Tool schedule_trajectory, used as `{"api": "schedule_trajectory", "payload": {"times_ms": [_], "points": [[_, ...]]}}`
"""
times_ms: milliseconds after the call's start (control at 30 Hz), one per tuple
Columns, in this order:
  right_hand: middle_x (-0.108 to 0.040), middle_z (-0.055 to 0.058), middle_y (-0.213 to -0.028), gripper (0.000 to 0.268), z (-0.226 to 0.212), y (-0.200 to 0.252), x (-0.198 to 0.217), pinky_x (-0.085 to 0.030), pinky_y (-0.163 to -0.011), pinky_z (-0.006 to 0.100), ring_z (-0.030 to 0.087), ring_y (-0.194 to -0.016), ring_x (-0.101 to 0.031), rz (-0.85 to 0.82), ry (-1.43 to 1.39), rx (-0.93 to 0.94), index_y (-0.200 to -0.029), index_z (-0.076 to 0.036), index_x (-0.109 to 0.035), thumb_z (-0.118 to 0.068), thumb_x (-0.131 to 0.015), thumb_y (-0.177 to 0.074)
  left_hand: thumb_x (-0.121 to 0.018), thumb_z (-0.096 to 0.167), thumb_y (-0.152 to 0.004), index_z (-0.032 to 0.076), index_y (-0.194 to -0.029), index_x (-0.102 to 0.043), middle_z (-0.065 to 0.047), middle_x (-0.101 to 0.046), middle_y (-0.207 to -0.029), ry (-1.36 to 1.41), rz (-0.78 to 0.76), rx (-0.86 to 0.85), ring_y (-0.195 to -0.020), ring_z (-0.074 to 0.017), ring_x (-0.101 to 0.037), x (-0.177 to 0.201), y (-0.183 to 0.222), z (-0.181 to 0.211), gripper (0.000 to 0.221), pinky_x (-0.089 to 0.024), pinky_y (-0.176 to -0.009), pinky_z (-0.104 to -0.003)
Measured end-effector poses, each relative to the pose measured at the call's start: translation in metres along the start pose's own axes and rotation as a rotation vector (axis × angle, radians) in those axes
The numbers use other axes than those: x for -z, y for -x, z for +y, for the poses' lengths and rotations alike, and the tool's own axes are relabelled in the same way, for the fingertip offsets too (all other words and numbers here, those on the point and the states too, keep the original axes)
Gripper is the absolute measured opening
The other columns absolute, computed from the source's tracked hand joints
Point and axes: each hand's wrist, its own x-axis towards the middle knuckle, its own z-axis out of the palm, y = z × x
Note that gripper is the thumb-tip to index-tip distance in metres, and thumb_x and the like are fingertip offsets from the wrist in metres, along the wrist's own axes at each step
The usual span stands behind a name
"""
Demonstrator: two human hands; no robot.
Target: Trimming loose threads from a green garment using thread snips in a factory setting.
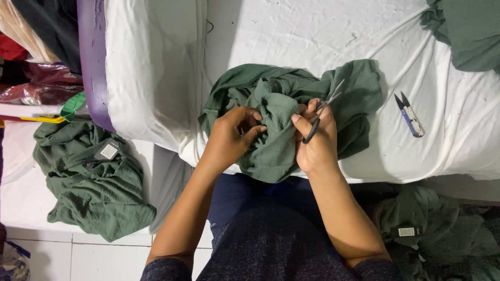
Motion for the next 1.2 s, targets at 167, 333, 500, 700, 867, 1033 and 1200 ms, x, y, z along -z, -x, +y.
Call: {"api": "schedule_trajectory", "payload": {"times_ms": [167,333,500,700,867,1033,1200], "points": [[-0.064,0.006,-0.095,0.035,0.011,-0.006,0.023,-0.054,-0.082,0.03,0.017,-0.092,-0.066,-0.023,0.118,0.064,-0.105,-0.014,-0.041,0.006,-0.067,-0.092,-0.084,0.001,-0.082,0.001,-0.11,-0.066,-0.015,-0.068,-0.079,0.104,0.036,0.059,-0.069,-0.0282,-0.068,-0.005,-0.001,-0.003,0.033,-0.057,-0.064,-0.04],[-0.065,0.006,-0.091,0.039,0.003,-0.008,0.023,-0.051,-0.08,0.024,0.011,-0.088,-0.064,0.066,0.452,0.166,-0.107,-0.015,-0.039,0.011,-0.064,-0.091,-0.075,-0.006,-0.085,0.003,-0.098,-0.071,-0.016,-0.069,-0.079,0.074,0.257,-0.015,-0.069,-0.0317,-0.069,0.015,-0.014,-0.003,0.016,-0.056,-0.061,-0.038],[-0.061,0.007,-0.091,0.036,-0.012,-0.009,0.002,-0.053,-0.081,0.026,0.014,-0.088,-0.065,0.165,0.686,0.202,-0.107,-0.007,-0.041,0.011,-0.067,-0.089,-0.069,-0.014,-0.084,0.002,-0.094,-0.067,-0.011,-0.064,-0.085,-0.039,0.445,-0.256,-0.074,-0.0273,-0.065,0.036,-0.033,0.022,0.019,-0.056,-0.064,-0.035],[-0.062,0.007,-0.088,0.037,-0.017,-0.003,-0.009,-0.048,-0.065,0.024,0.019,-0.07,-0.054,0.228,0.972,0.706,-0.102,-0.006,-0.047,0.013,-0.077,-0.088,-0.054,-0.009,-0.09,0.002,-0.098,-0.06,-0.012,-0.061,-0.074,0.314,0.323,-0.086,-0.063,-0.016,-0.052,0.023,-0.028,-0.002,0.014,-0.047,-0.056,-0.032],[-0.066,-0.001,-0.079,0.039,-0.005,0.003,-0.02,-0.053,-0.056,0.023,0.016,-0.06,-0.061,0.046,1.036,0.734,-0.094,-0.012,-0.059,-0.012,-0.094,-0.077,-0.049,-0.007,-0.09,0.004,-0.1,-0.056,-0.005,-0.053,-0.063,0.461,0.236,-0.033,-0.056,-0.0073,-0.042,0.017,-0.033,0.003,0.016,-0.037,-0.052,-0.023],[-0.055,0.007,-0.07,0.043,0.011,-0.011,-0.009,-0.053,-0.061,0.041,0.031,-0.064,-0.061,0.044,1.259,0.627,-0.09,-0.01,-0.051,-0.004,-0.088,-0.07,-0.049,-0.007,-0.092,0.005,-0.102,-0.057,-0.002,-0.045,-0.055,0.501,0.15,-0.07,-0.052,-0.0048,-0.033,0.024,-0.032,0.011,0.017,-0.028,-0.049,-0.022],[-0.061,0.011,-0.072,0.032,-0.004,-0.016,-0.03,-0.055,-0.057,0.04,0.033,-0.069,-0.067,-0.079,1.131,0.465,-0.092,-0.008,-0.053,0.002,-0.08,-0.077,-0.05,-0.005,-0.092,0.007,-0.104,-0.058,-0.003,-0.049,-0.053,0.387,0.158,-0.076,-0.046,-0.0062,-0.037,0.031,-0.033,0.009,0.019,-0.031,-0.047,-0.022]]}}
